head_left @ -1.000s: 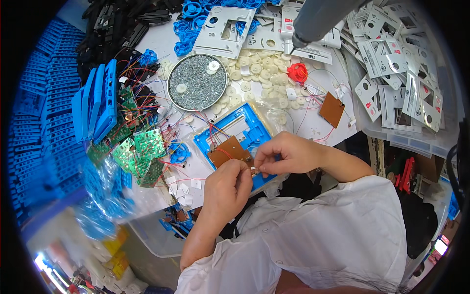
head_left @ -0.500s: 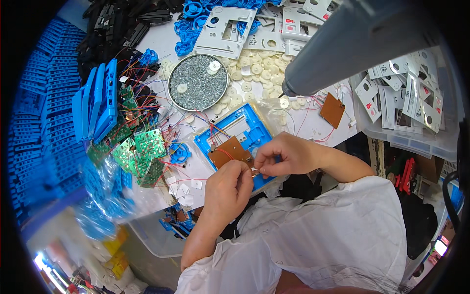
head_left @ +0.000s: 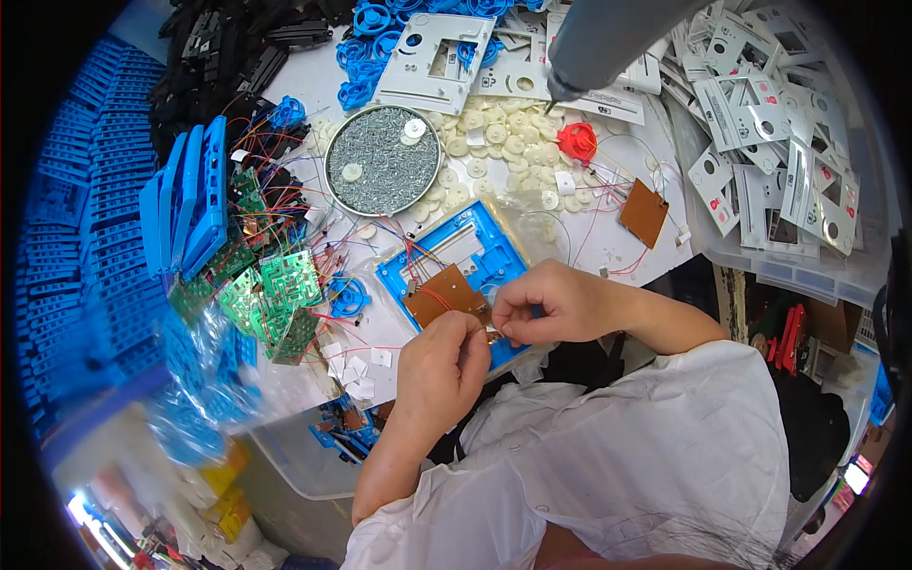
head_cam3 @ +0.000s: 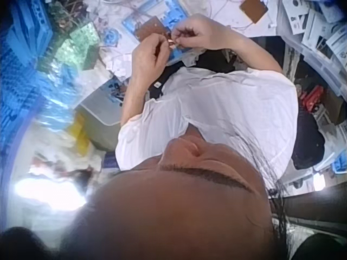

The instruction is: Assemble electronic components into a blue plastic housing and seal the final packaging using a heat gun.

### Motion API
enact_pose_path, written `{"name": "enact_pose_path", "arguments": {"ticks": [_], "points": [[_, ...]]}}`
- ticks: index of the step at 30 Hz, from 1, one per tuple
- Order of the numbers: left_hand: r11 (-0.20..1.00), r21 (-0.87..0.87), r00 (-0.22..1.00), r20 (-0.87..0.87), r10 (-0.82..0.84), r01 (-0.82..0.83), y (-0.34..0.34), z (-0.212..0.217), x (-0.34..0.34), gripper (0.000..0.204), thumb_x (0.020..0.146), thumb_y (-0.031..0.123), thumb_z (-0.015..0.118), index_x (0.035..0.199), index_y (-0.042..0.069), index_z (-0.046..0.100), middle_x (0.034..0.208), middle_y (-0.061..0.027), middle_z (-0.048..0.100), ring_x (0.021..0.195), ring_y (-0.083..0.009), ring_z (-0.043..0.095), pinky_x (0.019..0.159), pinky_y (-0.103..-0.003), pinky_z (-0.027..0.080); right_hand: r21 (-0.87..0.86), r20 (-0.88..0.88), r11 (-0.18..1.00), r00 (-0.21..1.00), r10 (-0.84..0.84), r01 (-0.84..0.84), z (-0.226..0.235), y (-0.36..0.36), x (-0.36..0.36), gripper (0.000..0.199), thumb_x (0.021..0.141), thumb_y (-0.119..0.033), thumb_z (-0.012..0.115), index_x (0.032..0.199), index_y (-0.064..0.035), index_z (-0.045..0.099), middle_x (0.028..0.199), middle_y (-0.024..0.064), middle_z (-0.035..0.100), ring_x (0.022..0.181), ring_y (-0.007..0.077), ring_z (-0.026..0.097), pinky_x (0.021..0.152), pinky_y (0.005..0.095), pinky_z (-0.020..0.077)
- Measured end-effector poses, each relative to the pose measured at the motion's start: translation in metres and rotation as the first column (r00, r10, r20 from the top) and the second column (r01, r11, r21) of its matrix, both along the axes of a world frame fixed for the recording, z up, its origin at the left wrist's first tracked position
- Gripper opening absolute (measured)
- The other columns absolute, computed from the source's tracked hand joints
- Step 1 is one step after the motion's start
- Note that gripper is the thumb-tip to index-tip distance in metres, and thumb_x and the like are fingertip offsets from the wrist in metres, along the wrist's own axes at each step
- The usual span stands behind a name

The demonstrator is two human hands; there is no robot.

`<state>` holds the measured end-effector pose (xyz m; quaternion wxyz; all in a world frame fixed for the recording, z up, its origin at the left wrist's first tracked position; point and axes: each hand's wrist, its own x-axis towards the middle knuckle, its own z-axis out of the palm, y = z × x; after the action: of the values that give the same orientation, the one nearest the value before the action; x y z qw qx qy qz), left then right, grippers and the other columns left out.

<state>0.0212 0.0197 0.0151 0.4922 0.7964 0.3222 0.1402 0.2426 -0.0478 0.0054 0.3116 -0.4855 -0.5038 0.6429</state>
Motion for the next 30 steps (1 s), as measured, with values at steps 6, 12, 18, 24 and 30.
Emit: {"name": "enact_pose_path", "arguments": {"ticks": [6,12,18,24,30], "points": [[1.000,0.011,1.000,-0.002,0.000,0.000,-0.0001,0.0004,0.0004,0.006,0.093,0.005,0.063,0.090,0.000,0.061,0.075,-0.0105,0.059,0.061,-0.0204,0.056,0.056,-0.031,0.044,-0.006,0.008,1.000,1.000,0.002,-0.002,0.0044,0.0003,0.0019,0.018,0.093,-0.015,0.068,0.096,0.0029,0.069,0.077,0.0069,0.070,0.069,0.0096,0.065,0.065,0.0257,0.0516],[1.000,0.003,1.000,0.003,0.001,-0.001,0.0001,-0.0008,-0.0002,0.006,0.094,0.005,0.063,0.090,0.001,0.061,0.074,-0.0101,0.059,0.061,-0.0202,0.056,0.057,-0.031,0.044,-0.041,0.000,0.999,1.000,0.010,-0.010,0.0053,0.0018,0.0023,0.018,0.094,-0.015,0.067,0.097,0.0031,0.069,0.077,0.0072,0.071,0.069,0.0102,0.065,0.066,0.0262,0.0522],[0.999,0.031,0.999,0.040,-0.018,0.017,0.0001,-0.0017,0.0000,0.003,0.094,0.004,0.063,0.092,0.001,0.062,0.078,-0.0105,0.060,0.064,-0.0206,0.058,0.059,-0.031,0.045,-0.024,-0.009,1.000,1.000,0.017,-0.018,0.0010,0.0009,0.0022,0.018,0.094,-0.015,0.066,0.097,0.0028,0.069,0.076,0.0068,0.070,0.068,0.0095,0.064,0.064,0.0262,0.0511],[0.992,0.097,0.973,0.208,-0.096,0.077,0.0017,-0.0061,-0.0033,0.008,0.091,-0.004,0.064,0.097,0.002,0.065,0.087,-0.0108,0.065,0.071,-0.0223,0.062,0.063,-0.030,0.049,-0.078,-0.073,0.996,0.997,0.032,-0.038,-0.0023,0.0008,0.0004,0.017,0.096,-0.015,0.065,0.096,0.0017,0.068,0.074,0.0045,0.068,0.065,0.0067,0.059,0.059,0.0247,0.0467],[0.998,0.023,0.969,0.238,-0.064,0.060,-0.0004,-0.0076,-0.0056,0.012,0.089,-0.005,0.067,0.099,0.001,0.067,0.090,-0.0096,0.067,0.074,-0.0184,0.063,0.065,-0.027,0.050,-0.077,-0.104,0.993,0.992,0.077,-0.085,-0.0011,0.0023,0.0013,0.016,0.098,-0.016,0.064,0.097,-0.0005,0.066,0.074,0.0030,0.066,0.064,0.0058,0.058,0.058,0.0241,0.0446]]}}
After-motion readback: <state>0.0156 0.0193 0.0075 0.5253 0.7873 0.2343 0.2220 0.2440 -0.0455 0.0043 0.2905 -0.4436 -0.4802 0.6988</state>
